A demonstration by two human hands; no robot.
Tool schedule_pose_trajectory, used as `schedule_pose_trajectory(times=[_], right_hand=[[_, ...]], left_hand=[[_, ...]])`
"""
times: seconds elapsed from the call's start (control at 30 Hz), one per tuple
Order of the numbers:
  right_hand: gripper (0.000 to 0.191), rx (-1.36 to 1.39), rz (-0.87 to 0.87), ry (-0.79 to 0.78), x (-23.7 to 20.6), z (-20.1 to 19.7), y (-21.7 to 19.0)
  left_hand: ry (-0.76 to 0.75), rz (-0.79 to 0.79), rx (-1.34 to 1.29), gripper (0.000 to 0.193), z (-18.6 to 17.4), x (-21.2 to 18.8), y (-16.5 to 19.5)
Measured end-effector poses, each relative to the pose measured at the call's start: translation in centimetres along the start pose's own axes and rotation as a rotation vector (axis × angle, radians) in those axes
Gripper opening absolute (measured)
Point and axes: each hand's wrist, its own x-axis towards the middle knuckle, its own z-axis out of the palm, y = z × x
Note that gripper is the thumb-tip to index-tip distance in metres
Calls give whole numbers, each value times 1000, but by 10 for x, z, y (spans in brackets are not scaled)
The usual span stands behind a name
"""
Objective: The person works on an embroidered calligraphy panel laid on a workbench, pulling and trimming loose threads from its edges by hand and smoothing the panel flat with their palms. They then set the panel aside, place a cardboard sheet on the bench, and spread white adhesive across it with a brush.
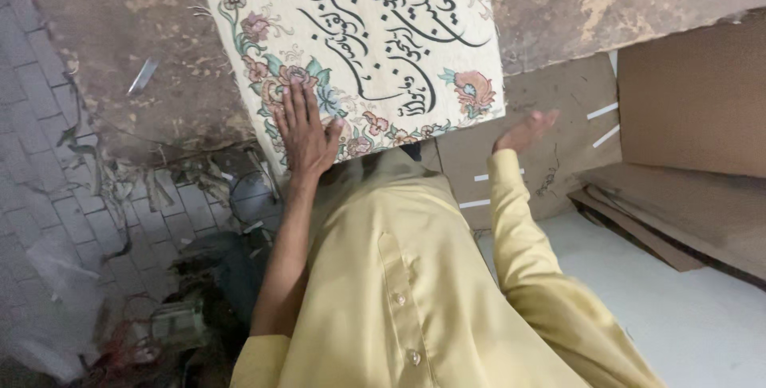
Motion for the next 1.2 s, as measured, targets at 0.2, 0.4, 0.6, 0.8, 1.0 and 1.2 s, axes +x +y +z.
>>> schedule_pose_trajectory(times=[0.2, 0.4, 0.6, 0.8, 1.0, 1.2], right_hand=[[18, 1055, 929, -889, -152, 30, -6], [23, 1046, 885, -1247, -227, 86, -53], [36, 1136, 664, -975, -232, 68, -54], [41, 976, 514, -1036, -142, -29, -10], [35, 582, 242, -990, 0, -100, -2], [81, 215, 163, -1174, 124, -61, -75]], left_hand=[[-11, 48, -428, 87, -19, 7, -21], [319, -77, -1175, 72, -72, 20, -73], [275, -499, -1171, 80, -111, 47, -120], [-6, -447, -2010, 82, -118, 109, -102], [111, -31, -2211, 81, -107, 74, -73], [169, -134, -2258, 78, -63, -46, -59]])
